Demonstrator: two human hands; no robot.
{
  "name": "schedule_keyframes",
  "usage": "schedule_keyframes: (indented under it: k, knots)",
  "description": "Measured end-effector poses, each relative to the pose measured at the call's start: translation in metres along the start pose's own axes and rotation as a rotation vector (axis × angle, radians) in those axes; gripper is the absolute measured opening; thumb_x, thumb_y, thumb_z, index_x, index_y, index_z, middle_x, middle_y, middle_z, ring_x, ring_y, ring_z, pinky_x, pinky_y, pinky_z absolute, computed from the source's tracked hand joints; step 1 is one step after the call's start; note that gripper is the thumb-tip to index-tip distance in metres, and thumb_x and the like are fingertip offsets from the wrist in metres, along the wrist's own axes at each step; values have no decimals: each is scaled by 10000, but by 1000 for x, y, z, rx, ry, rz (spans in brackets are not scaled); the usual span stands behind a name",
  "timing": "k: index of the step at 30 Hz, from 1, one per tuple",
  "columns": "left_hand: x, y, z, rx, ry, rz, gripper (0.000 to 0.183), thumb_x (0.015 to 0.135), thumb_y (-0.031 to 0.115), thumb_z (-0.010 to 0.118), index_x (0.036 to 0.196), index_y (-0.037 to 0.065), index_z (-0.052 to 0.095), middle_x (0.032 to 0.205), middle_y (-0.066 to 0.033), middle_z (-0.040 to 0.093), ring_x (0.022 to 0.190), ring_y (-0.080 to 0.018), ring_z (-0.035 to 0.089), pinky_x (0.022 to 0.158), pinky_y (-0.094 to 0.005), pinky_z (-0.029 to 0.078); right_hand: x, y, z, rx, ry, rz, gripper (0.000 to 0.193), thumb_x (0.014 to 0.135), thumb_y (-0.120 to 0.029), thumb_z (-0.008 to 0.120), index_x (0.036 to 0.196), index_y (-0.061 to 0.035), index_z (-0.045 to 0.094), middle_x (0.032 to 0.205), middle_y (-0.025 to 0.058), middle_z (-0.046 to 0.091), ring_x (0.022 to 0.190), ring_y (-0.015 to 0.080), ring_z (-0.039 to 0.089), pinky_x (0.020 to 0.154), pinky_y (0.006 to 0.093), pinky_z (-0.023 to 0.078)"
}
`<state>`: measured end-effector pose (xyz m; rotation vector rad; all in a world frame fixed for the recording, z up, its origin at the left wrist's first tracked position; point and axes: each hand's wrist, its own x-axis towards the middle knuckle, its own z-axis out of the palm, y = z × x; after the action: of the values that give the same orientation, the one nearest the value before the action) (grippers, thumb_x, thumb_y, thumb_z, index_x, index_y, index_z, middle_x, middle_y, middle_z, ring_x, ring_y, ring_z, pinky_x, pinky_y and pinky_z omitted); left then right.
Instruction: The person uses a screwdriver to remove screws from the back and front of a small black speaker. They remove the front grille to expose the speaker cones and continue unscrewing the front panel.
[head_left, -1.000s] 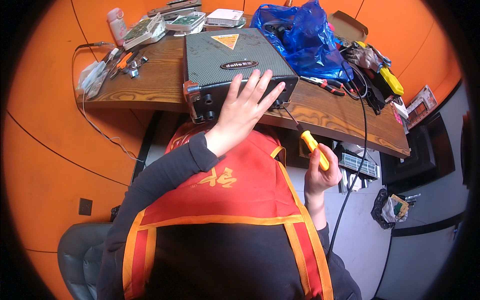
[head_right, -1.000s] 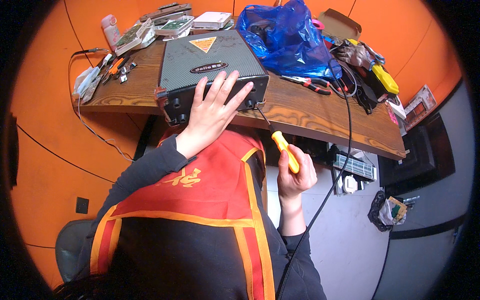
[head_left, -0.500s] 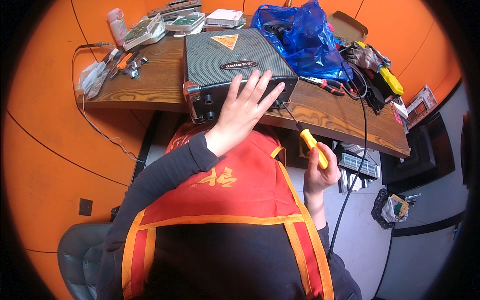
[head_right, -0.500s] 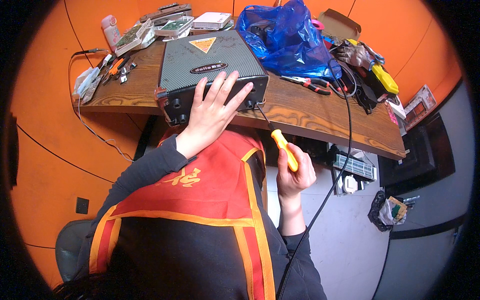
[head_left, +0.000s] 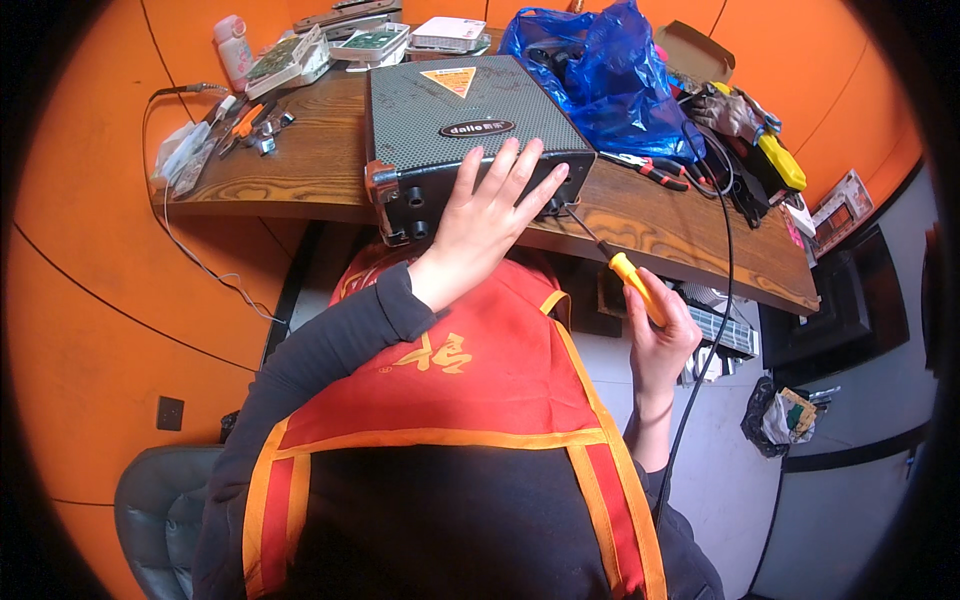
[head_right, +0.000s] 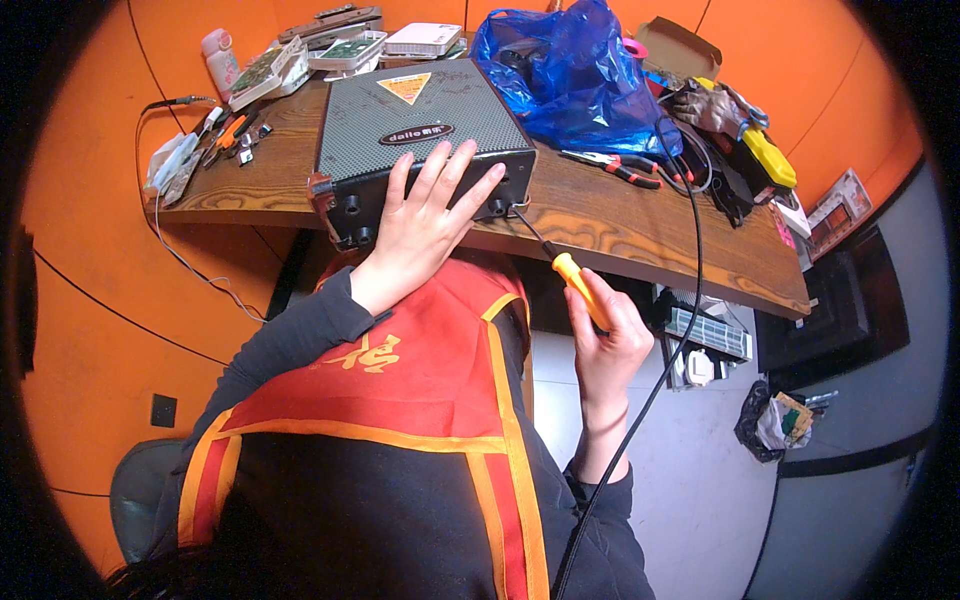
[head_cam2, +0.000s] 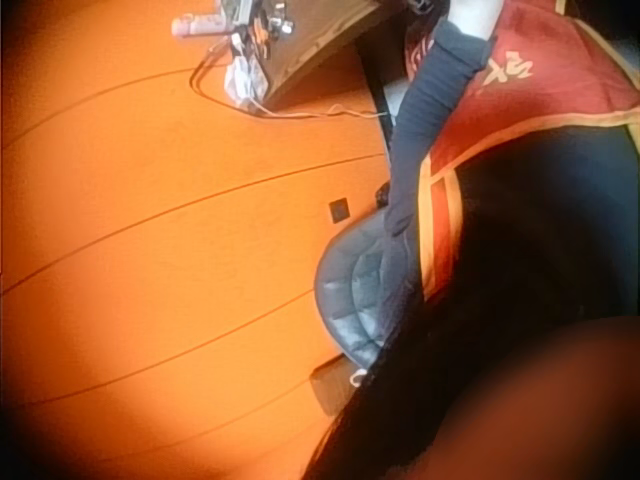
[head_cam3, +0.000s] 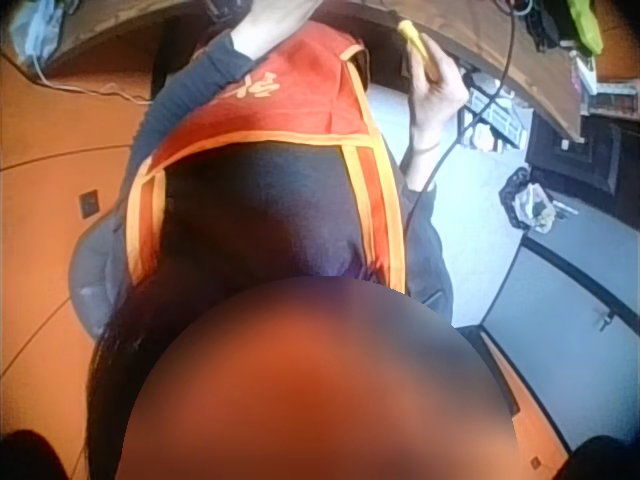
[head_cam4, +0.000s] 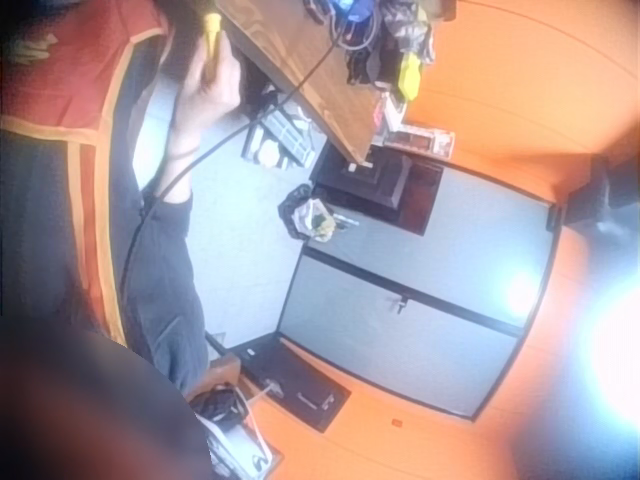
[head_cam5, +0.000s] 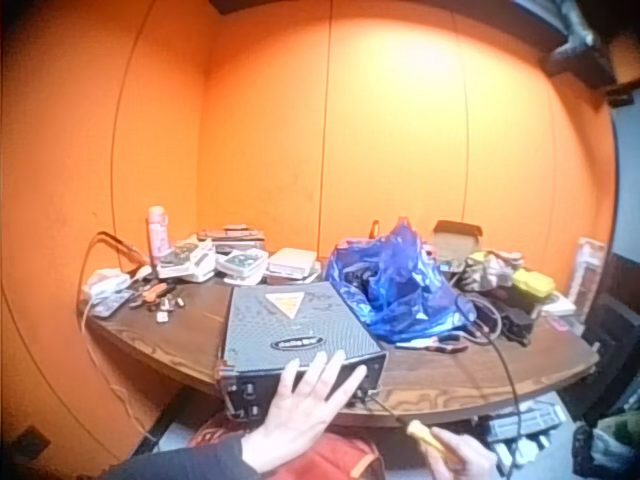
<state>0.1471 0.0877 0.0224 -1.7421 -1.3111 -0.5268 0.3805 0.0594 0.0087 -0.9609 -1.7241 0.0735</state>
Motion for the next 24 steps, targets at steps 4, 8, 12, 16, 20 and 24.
schedule_keyframes:
  k: [4,8,12,16,20,24]
  knots:
    - [0,0,0,-4,4,0,609,750,201,632,1327,243,442,1337,-66,413,1231,-236,381,1026,-460,230,3,2,-2,-14,-30,13,257,740,-2,710,992,-29,664,821,117,651,715,193,645,643,259,506]
    - [0,0,-1,1,3,-2,601,753,200,627,1324,244,446,1335,-66,415,1228,-233,385,1022,-457,236,0,-6,0,-70,-66,16,229,778,-66,689,1001,-33,650,791,141,660,678,219,663,604,277,509]
    - [1,0,-1,-35,25,-10,597,754,175,616,1323,243,447,1333,-65,415,1223,-228,387,1019,-454,244,-7,-23,5,-150,-168,95,250,821,-131,647,1050,-36,619,727,182,637,614,275,652,542,318,498]
    - [1,0,0,-60,30,-9,597,753,129,588,1323,239,448,1332,-64,415,1220,-226,389,1017,-453,248,-11,-35,9,-179,-204,87,300,822,-126,647,1105,-42,597,685,164,610,591,289,619,532,343,479]
    - [2,-1,1,-83,28,-12,601,749,109,569,1325,233,446,1332,-63,414,1218,-224,392,1014,-449,250,-7,-31,6,-351,-234,-33,354,792,-4,640,1137,-75,605,719,133,562,618,253,583,563,301,455]
    - [2,-1,2,-52,27,-4,599,748,107,562,1324,227,446,1334,-63,414,1219,-221,395,1015,-444,249,-1,-22,1,-263,-271,-18,358,805,-29,624,1155,-101,594,711,102,480,676,253,507,620,350,442]
